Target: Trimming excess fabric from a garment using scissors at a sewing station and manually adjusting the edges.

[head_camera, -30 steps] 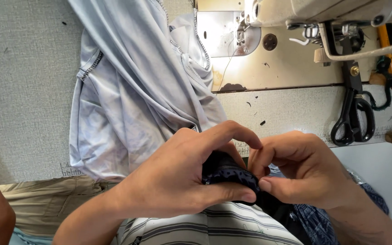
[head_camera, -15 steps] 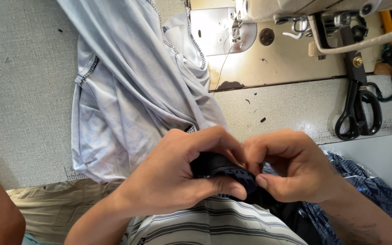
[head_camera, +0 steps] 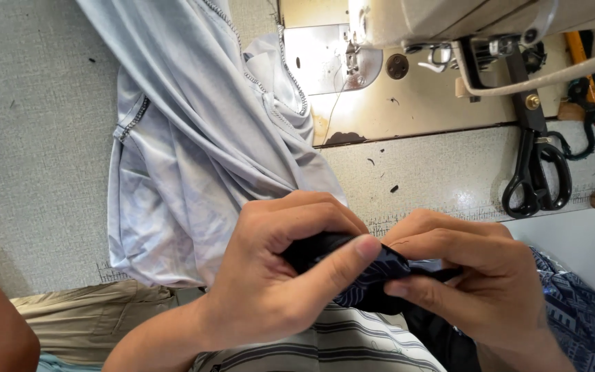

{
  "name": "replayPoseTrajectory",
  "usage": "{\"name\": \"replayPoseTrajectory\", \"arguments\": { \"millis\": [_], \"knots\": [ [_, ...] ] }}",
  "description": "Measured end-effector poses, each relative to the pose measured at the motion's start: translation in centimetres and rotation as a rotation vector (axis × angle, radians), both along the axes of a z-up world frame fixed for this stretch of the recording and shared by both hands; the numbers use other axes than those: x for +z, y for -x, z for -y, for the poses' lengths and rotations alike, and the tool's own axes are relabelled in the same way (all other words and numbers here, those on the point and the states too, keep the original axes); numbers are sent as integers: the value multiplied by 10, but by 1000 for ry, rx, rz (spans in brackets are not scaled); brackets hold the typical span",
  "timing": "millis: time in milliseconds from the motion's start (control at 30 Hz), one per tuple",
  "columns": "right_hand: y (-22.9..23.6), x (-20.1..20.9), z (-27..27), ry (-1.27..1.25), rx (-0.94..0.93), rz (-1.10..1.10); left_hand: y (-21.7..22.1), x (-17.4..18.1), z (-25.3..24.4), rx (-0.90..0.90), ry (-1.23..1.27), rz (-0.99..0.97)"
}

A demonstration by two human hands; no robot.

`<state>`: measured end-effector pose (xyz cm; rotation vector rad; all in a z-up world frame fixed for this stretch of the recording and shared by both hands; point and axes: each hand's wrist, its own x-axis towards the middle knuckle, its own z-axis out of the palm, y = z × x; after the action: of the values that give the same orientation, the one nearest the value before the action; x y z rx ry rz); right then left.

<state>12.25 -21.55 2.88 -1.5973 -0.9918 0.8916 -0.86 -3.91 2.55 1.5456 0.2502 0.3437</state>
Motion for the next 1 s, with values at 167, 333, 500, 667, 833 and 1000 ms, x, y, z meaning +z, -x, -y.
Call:
{"name": "replayPoseTrajectory", "arguments": {
  "millis": [167, 333, 500, 667, 833, 1000],
  "knots": [
    [6, -11, 0, -123, -99, 41, -2, -13, -1, -119, 435, -154],
    [1, -5, -3, -33, -86, -146, -2, -9, -3, -74, 297, -97],
    [-3, -6, 5, 2, -162, -196, -3, 0, -4, -63, 142, -64],
    [-11, 5, 3, 80, -131, -155, -7, 2, 2, -63, 76, -35],
    [-20, 10, 2, 141, 27, 54, -8, 0, 9, -27, -78, -44],
    [-24, 15, -2, 247, 63, 152, -7, -4, 18, -3, -207, -48]
  ]
}}
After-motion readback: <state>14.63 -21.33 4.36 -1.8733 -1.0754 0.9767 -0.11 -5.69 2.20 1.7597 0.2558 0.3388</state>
